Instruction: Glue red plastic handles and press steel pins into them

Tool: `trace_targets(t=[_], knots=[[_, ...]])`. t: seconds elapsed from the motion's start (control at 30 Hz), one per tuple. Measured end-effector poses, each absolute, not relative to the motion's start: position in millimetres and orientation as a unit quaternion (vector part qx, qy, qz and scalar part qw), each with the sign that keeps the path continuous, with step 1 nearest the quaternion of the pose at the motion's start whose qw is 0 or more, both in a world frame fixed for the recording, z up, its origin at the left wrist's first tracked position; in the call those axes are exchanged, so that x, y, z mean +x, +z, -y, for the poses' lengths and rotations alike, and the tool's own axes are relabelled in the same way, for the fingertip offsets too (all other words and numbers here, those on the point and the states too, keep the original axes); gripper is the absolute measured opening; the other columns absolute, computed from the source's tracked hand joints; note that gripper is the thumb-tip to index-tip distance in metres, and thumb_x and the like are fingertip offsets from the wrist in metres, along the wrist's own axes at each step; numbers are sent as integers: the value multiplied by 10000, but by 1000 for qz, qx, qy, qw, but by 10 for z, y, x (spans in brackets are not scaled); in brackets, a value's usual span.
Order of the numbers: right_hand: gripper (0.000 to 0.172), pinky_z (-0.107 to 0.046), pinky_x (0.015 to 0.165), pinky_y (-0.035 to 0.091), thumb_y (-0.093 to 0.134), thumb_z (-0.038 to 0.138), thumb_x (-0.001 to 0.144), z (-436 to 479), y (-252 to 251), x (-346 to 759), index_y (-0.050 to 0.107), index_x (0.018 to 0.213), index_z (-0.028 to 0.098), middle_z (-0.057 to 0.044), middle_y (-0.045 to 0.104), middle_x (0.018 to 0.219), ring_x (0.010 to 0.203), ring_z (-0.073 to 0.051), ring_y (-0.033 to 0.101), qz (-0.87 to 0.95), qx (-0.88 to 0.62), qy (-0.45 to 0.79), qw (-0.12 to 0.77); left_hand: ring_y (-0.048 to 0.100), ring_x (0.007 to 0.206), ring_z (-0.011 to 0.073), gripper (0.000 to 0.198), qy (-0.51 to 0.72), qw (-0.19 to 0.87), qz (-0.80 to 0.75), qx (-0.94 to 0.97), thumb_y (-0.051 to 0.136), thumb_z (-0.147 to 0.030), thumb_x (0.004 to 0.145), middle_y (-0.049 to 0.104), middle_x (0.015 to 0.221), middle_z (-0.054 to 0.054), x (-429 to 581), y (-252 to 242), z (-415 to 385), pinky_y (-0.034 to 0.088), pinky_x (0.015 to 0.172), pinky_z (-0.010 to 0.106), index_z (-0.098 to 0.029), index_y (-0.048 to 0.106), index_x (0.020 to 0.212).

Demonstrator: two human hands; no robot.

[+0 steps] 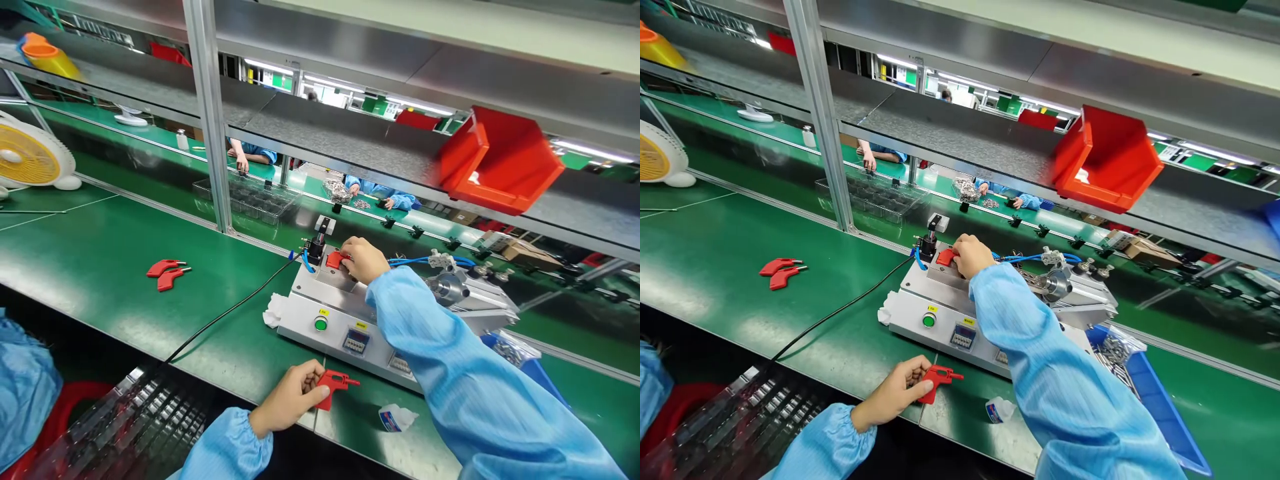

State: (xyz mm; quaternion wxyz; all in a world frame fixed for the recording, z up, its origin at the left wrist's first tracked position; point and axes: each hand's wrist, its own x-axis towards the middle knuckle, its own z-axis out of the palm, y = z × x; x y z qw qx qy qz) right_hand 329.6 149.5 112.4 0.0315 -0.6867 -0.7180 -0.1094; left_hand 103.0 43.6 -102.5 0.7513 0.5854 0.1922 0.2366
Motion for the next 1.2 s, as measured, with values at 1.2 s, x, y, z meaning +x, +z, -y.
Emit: trace_targets(t=[1.2], knots=[[63,-346,738,455,636,145,970,109,961,2694,696,983,156,-107,716,975,874,-227,588,828,-553,-90,18,591,614,138,605,324,712,-183,596,637,-733,940,702,798,49,891,-573,-567,479,593,254,-151,681,1097]])
